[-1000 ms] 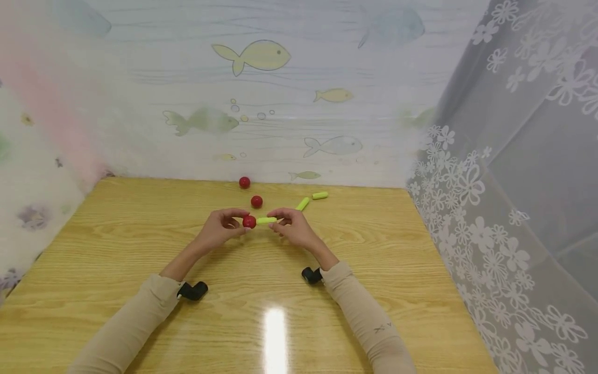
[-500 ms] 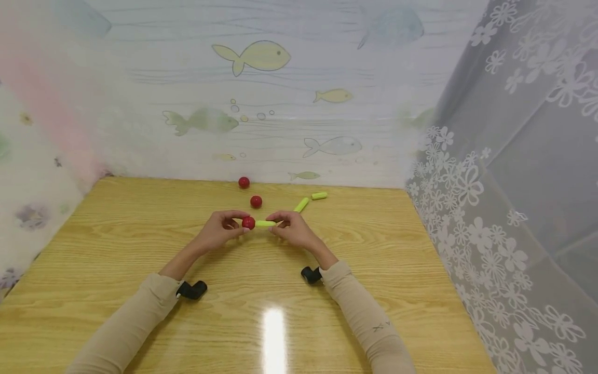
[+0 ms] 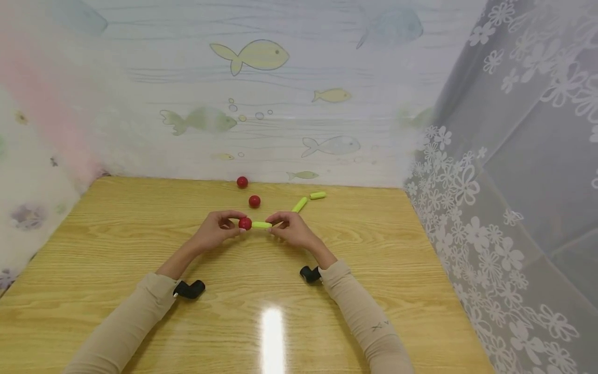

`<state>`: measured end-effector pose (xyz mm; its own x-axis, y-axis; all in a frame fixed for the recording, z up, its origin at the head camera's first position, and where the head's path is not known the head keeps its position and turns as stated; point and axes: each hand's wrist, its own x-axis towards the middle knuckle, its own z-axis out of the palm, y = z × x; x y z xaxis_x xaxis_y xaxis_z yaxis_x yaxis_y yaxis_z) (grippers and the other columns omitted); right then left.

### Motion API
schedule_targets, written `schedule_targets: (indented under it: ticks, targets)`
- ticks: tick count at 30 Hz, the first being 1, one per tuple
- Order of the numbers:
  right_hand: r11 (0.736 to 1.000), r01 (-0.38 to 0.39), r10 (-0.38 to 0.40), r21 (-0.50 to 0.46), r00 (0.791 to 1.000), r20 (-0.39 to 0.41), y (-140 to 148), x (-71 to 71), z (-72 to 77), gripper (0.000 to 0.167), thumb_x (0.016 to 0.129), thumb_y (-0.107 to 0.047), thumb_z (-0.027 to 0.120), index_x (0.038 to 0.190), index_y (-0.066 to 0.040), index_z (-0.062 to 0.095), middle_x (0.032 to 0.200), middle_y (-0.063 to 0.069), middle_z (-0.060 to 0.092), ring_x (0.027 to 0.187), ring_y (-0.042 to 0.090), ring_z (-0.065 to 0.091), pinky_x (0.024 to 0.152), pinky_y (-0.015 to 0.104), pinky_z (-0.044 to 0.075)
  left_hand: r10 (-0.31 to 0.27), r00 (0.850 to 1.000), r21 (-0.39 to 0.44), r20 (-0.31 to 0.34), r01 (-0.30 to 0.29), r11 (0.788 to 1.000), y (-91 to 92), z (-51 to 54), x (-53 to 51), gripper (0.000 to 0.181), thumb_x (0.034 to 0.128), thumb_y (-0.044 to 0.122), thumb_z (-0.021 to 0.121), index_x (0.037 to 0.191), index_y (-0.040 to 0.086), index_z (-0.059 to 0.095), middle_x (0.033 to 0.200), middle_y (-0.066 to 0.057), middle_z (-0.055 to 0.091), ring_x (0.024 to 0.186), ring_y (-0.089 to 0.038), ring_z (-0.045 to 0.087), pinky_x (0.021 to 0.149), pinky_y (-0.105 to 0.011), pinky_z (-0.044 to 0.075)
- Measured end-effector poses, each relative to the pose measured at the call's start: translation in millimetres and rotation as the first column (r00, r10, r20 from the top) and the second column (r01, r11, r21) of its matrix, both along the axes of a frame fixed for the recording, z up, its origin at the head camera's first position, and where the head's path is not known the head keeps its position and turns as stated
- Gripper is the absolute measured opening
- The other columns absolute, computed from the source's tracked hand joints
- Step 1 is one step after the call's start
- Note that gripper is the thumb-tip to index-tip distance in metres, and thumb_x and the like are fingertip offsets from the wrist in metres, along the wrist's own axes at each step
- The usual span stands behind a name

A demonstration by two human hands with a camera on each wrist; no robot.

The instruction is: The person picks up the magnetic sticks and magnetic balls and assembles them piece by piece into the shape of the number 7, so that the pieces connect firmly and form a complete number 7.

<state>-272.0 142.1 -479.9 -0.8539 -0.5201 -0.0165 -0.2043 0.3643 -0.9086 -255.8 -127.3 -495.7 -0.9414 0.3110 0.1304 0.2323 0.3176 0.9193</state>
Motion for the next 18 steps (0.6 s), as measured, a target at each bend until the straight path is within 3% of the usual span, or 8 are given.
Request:
schedule_targets:
  ticks: [11,18]
  targets:
    - [0.999,0.024,-0.025,0.028,1.0,0.019,5.9,-1.5,1.0,0.027,0.101,-0.011,0.065,0.124,0.002,0.067,0.115,0.017,0.071,0.083,0.024,0.069,0.069,0.029,0.056,0.034,0.997,-0.013,0.068,-0.033,0.999,-5.5,1.4,-1.9,0.037,0.0914,0.016,0.078,0.126,0.005,0.07,0.123,-0.013,0.07,0.088,-0.021,0.062,0.073,-0.026,0.051]
    - [0.999,0.031,-0.031,0.022,0.999,0.01,10.0,-1.4,3.1,0.026,0.102,-0.011,0.063,0.124,0.001,0.068,0.116,0.018,0.07,0.089,0.032,0.069,0.072,0.035,0.058,0.045,0.994,-0.04,0.1,-0.041,0.998,-8.8,1.3,-6.7,0.039,0.0921,0.018,0.078,0.128,0.005,0.069,0.124,-0.013,0.069,0.09,-0.021,0.06,0.07,-0.027,0.049]
